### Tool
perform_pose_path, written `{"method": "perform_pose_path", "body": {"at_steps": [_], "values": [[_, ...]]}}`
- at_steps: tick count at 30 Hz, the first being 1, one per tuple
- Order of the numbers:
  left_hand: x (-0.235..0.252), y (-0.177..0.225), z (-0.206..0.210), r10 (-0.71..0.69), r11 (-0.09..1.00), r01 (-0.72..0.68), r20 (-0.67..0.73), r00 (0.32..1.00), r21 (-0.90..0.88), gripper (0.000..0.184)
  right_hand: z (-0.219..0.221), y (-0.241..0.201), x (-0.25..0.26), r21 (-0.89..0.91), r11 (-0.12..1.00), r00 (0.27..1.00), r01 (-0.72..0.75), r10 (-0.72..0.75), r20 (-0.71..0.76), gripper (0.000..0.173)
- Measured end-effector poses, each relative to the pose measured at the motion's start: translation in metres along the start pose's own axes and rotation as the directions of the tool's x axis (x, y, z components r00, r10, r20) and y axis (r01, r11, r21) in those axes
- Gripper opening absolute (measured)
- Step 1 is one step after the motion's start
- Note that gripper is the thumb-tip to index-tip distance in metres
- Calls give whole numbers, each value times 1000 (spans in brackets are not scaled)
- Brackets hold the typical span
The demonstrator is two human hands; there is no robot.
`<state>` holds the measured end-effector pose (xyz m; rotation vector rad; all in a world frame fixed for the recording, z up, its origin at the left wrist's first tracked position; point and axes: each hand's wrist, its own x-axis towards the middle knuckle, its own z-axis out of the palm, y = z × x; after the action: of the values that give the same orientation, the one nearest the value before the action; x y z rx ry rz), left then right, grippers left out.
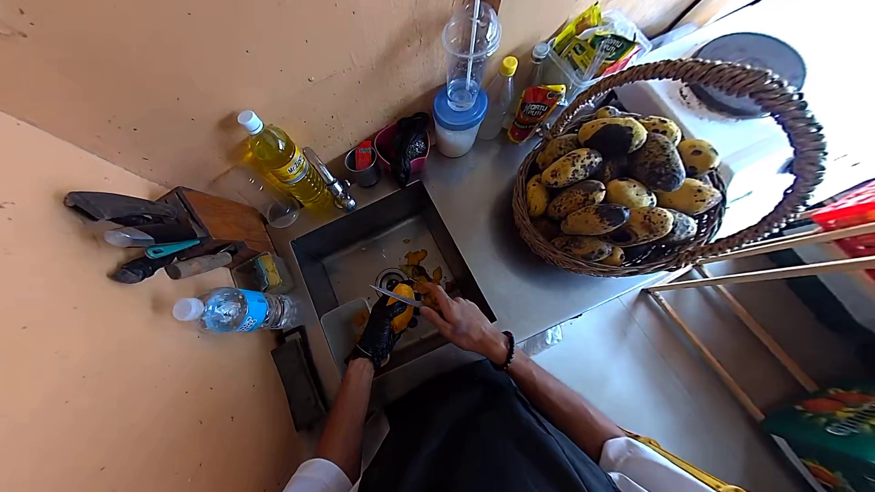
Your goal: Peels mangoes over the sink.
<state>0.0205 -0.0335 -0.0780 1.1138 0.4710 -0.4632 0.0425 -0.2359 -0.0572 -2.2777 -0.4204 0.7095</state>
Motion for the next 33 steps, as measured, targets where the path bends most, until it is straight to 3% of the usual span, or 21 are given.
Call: {"method": "perform_pose_path", "body": {"at_steps": [4,10,13,17,19,20,22,23,24,26,28,30,31,32,33], "values": [[0,3,-1,39,998,-40,18,999,47,48,0,1,3,-68,997,999,-30,28,-21,65],[1,0,-9,111,993,-108,69,991,-35,59,3,29,5,212,936,959,-282,271,76,57],[-4,3,-8,114,973,-102,45,992,-207,43,-6,20,-11,305,939,974,-158,199,-109,55],[-9,11,-1,80,848,-91,-43,996,-522,50,-12,-3,-19,421,904,946,73,71,-317,54],[-3,12,-2,119,768,-130,-60,991,-627,50,5,6,-7,641,766,955,-52,226,-193,48],[0,12,-2,136,748,-156,-82,987,-645,50,16,14,-1,791,575,938,-207,347,-7,46],[8,16,-5,156,743,-214,-148,977,-634,48,33,30,9,903,63,800,-425,492,343,48],[11,20,-6,157,743,-238,-183,971,-626,48,35,35,10,893,-45,763,-448,501,409,45],[14,24,-8,155,740,-252,-206,966,-624,48,33,35,6,899,-45,768,-437,501,398,38],[13,28,-12,156,731,-263,-221,963,-630,47,22,27,-6,918,187,860,-351,452,237,21],[13,28,-18,177,705,-269,-205,963,-656,48,9,18,-16,847,502,942,-171,337,-9,26],[22,24,-25,206,676,-270,-176,963,-686,50,3,14,-17,665,747,943,12,212,-255,35],[25,24,-26,208,667,-268,-172,963,-695,51,4,17,-16,568,822,932,37,176,-316,37],[26,27,-23,197,664,-268,-182,963,-699,52,6,23,-12,506,862,935,-23,198,-295,37],[25,31,-18,171,662,-264,-202,964,-701,51,6,29,-7,493,853,945,-172,284,-161,38]]}}
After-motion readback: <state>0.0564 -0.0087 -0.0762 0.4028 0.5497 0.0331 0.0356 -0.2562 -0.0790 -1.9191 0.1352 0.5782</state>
